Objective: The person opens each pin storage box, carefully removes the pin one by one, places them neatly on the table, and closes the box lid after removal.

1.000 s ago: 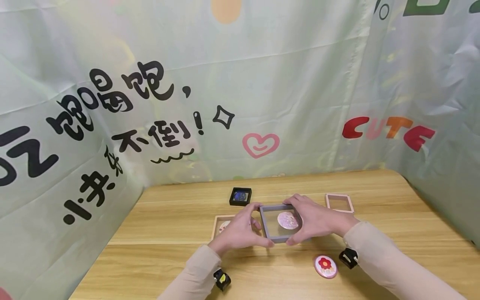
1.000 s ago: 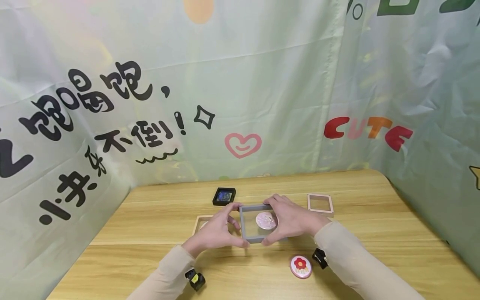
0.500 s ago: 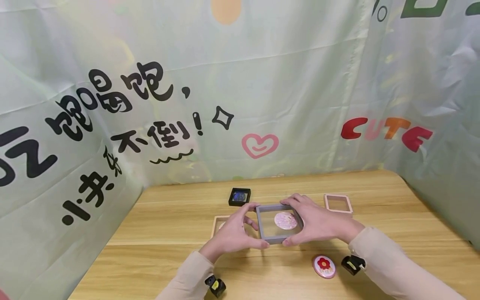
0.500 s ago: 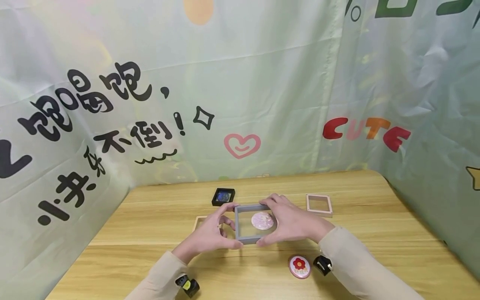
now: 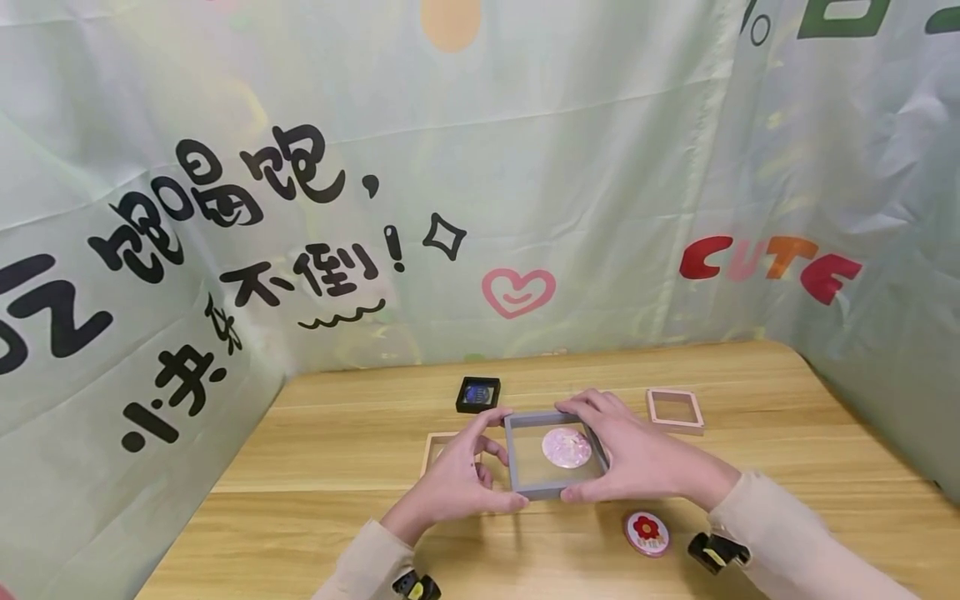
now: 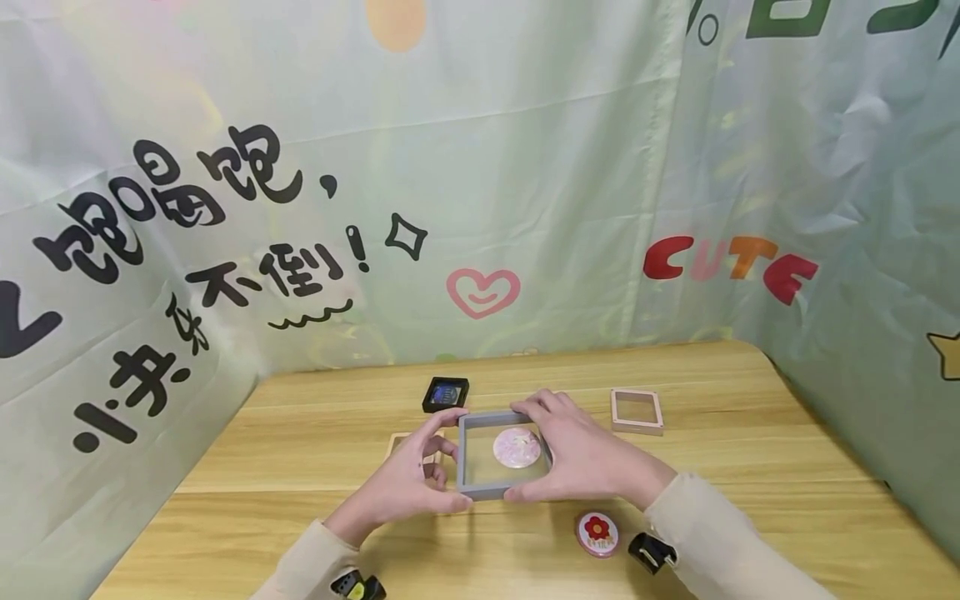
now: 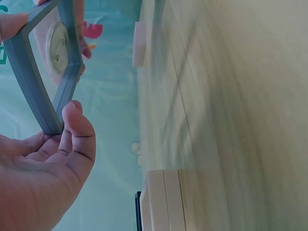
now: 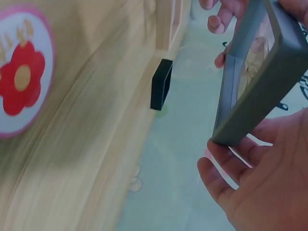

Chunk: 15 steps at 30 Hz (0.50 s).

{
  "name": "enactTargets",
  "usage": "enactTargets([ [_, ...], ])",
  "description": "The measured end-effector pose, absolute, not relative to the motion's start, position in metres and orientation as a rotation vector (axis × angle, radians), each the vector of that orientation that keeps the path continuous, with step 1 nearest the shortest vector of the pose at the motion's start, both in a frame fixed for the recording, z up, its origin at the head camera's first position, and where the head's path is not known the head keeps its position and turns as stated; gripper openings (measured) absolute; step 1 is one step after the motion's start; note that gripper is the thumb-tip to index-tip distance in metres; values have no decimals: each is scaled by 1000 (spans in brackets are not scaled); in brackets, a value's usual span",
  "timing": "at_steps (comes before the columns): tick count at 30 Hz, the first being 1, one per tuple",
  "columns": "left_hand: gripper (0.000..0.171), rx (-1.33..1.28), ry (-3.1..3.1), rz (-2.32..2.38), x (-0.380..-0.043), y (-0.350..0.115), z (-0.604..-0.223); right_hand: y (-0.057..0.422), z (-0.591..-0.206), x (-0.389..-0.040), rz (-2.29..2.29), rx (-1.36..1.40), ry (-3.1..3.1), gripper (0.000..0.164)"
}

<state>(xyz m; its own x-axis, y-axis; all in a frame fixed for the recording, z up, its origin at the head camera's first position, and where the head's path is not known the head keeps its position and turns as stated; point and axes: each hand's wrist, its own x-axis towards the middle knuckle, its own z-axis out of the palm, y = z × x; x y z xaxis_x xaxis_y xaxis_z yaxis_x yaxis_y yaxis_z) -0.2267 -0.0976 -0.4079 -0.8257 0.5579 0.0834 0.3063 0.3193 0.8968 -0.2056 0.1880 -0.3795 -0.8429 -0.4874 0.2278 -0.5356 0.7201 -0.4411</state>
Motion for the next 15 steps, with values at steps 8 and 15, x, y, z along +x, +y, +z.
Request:
enactTargets([
  [8, 110, 829, 2318, 1567, -215, -105, -407, 182, -375, -192, 738, 836, -2740, 105],
  [15, 117, 883, 2385, 1566, -202, -108, -407, 179, -375, -181, 715, 846, -2696, 103],
])
